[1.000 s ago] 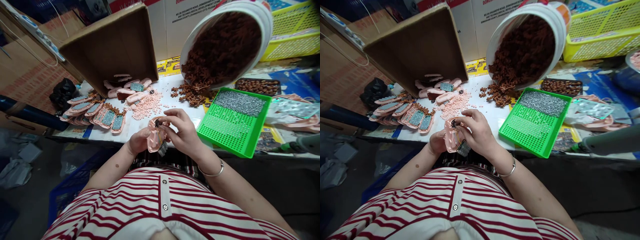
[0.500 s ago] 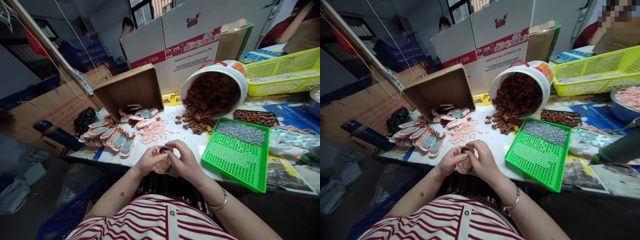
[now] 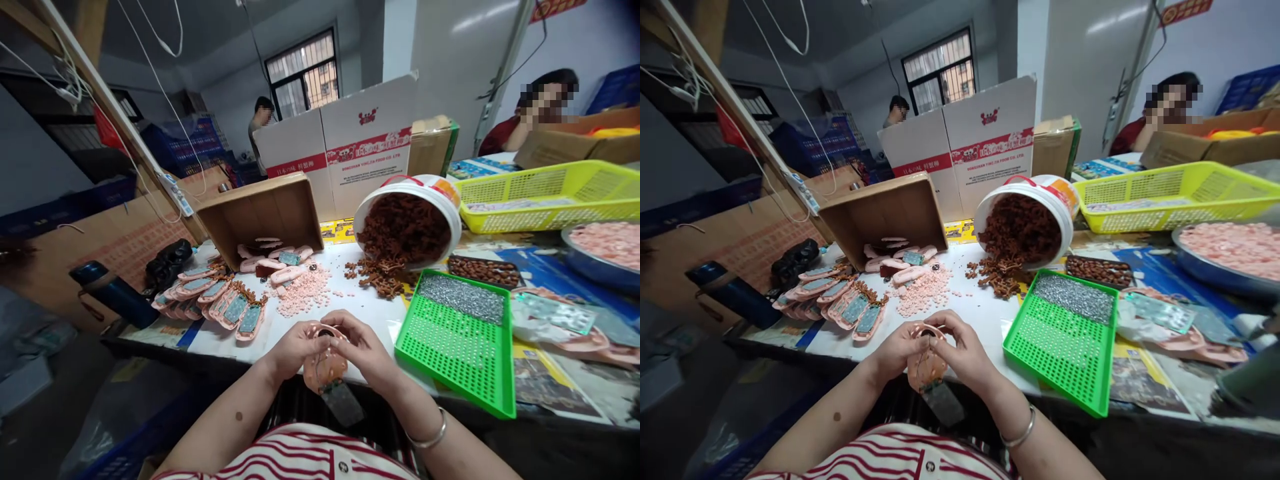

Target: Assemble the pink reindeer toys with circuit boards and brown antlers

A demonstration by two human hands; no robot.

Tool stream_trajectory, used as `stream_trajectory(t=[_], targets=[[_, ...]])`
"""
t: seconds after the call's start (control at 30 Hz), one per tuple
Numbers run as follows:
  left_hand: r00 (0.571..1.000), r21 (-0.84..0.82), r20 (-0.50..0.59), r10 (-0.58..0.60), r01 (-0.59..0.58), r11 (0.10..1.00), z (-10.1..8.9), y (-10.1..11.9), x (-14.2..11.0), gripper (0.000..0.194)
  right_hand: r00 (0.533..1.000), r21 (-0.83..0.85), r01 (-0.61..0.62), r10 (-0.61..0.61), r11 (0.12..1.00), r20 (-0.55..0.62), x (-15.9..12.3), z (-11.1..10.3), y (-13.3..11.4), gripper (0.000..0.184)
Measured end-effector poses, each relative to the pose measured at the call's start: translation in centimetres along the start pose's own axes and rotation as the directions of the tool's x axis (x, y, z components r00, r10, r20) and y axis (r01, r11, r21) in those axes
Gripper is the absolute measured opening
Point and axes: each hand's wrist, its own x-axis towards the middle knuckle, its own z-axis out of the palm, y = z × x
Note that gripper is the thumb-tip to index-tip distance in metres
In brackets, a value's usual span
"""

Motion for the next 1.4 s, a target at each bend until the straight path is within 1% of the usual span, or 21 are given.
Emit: stream_trajectory(t=[0.1, 0.17, 0.27, 0.37, 0.4, 0.43, 0.47, 0.53, 0.6, 0.63, 0.67, 0.73, 0.8, 0.83, 0.9, 0.97, 1.03, 1.13, 1.2, 1.27, 1.4], targets=[[0.999, -0.064, 0.051, -0.001, 0.004, 0.998, 0.2, -0.3, 0.3, 0.051, 0.995, 0.178, -0.076, 0.064, 0.981, 0.074, -0.2, -0.5, 0.7, 0.050], [1.000, -0.129, 0.023, -0.009, 0.012, 0.992, 0.2, 0.0, 0.5, 0.050, 0.990, 0.273, -0.134, 0.115, 0.953, 0.086, -0.4, -0.8, 1.1, 0.065], [0.993, -0.253, -0.115, 0.013, -0.042, 0.967, 0.0, 1.3, 1.0, 0.046, 0.963, 0.265, -0.268, 0.250, 0.926, 0.100, -0.9, -1.0, 1.4, 0.078], [0.954, -0.286, -0.285, 0.089, -0.174, 0.942, -0.9, 2.7, 2.1, 0.045, 0.882, 0.207, -0.461, 0.417, 0.863, 0.221, -1.6, -0.7, 1.6, 0.090], [0.940, -0.285, -0.327, 0.096, -0.195, 0.939, -1.3, 3.0, 2.6, 0.045, 0.862, 0.219, -0.494, 0.441, 0.842, 0.249, -1.7, -0.6, 1.6, 0.093], [0.920, -0.278, -0.376, 0.107, -0.223, 0.934, -1.6, 3.2, 2.9, 0.043, 0.859, 0.246, -0.502, 0.447, 0.829, 0.248, -1.8, -0.4, 1.6, 0.095], [0.902, -0.269, -0.415, 0.118, -0.246, 0.931, -2.0, 3.2, 3.2, 0.042, 0.870, 0.278, -0.489, 0.441, 0.827, 0.221, -1.8, -0.2, 1.5, 0.094], [0.872, -0.254, -0.474, 0.122, -0.268, 0.929, -2.5, 2.9, 3.6, 0.040, 0.906, 0.327, -0.422, 0.407, 0.845, 0.118, -1.8, -0.2, 1.3, 0.083], [0.859, -0.253, -0.503, 0.095, -0.251, 0.934, -2.8, 2.2, 3.7, 0.040, 0.929, 0.328, -0.355, 0.368, 0.875, 0.025, -1.6, -0.5, 0.7, 0.061], [0.856, -0.256, -0.512, 0.075, -0.236, 0.937, -3.0, 1.8, 3.6, 0.039, 0.935, 0.314, -0.337, 0.354, 0.887, 0.004, -1.5, -0.8, 0.3, 0.051], [0.855, -0.262, -0.515, 0.052, -0.215, 0.941, -3.1, 1.3, 3.6, 0.038, 0.938, 0.298, -0.330, 0.345, 0.896, 0.001, -1.3, -1.1, -0.2, 0.044], [0.874, -0.278, -0.486, -0.008, -0.146, 0.949, -3.1, 0.2, 3.3, 0.035, 0.940, 0.249, -0.337, 0.337, 0.908, 0.043, -1.0, -2.0, -1.4, 0.046], [0.908, -0.302, -0.413, -0.078, -0.055, 0.952, -3.0, -0.7, 3.1, 0.031, 0.947, 0.169, -0.320, 0.310, 0.932, 0.083, -0.6, -2.7, -2.4, 0.057], [0.924, -0.315, -0.364, -0.115, -0.006, 0.949, -2.8, -1.2, 2.9, 0.029, 0.958, 0.109, -0.283, 0.277, 0.953, 0.068, -0.3, -2.9, -2.8, 0.058], [0.948, -0.347, -0.260, -0.186, 0.088, 0.934, -2.4, -1.9, 2.6, 0.026, 0.984, -0.071, -0.180, 0.180, 0.981, -0.010, 0.3, -3.1, -3.2, 0.047], [0.952, -0.384, -0.173, -0.253, 0.172, 0.907, -2.0, -2.4, 2.3, 0.025, 0.994, -0.259, -0.096, 0.077, 0.961, -0.081, 0.9, -3.1, -3.4, 0.037], [0.941, -0.434, -0.103, -0.323, 0.250, 0.865, -1.6, -2.7, 2.0, 0.028, 0.992, -0.368, -0.065, 0.021, 0.928, -0.122, 1.4, -3.1, -3.4, 0.041], [0.928, -0.502, -0.030, -0.371, 0.308, 0.809, -1.3, -3.0, 1.6, 0.049, 0.982, -0.390, -0.074, 0.000, 0.918, -0.186, 1.9, -3.2, -3.1, 0.053], [0.935, -0.498, -0.005, -0.355, 0.306, 0.812, -1.3, -3.0, 1.3, 0.061, 0.975, -0.364, -0.111, 0.031, 0.925, -0.219, 2.1, -3.2, -2.7, 0.057], [0.949, -0.443, 0.013, -0.316, 0.288, 0.849, -1.3, -3.0, 1.1, 0.061, 0.967, -0.321, -0.152, 0.074, 0.935, -0.244, 2.2, -3.2, -2.2, 0.058], [0.968, -0.274, 0.043, -0.246, 0.248, 0.929, -1.0, -2.7, 0.6, 0.050, 0.952, -0.268, -0.206, 0.130, 0.941, -0.276, 2.4, -2.9, -1.2, 0.060]])
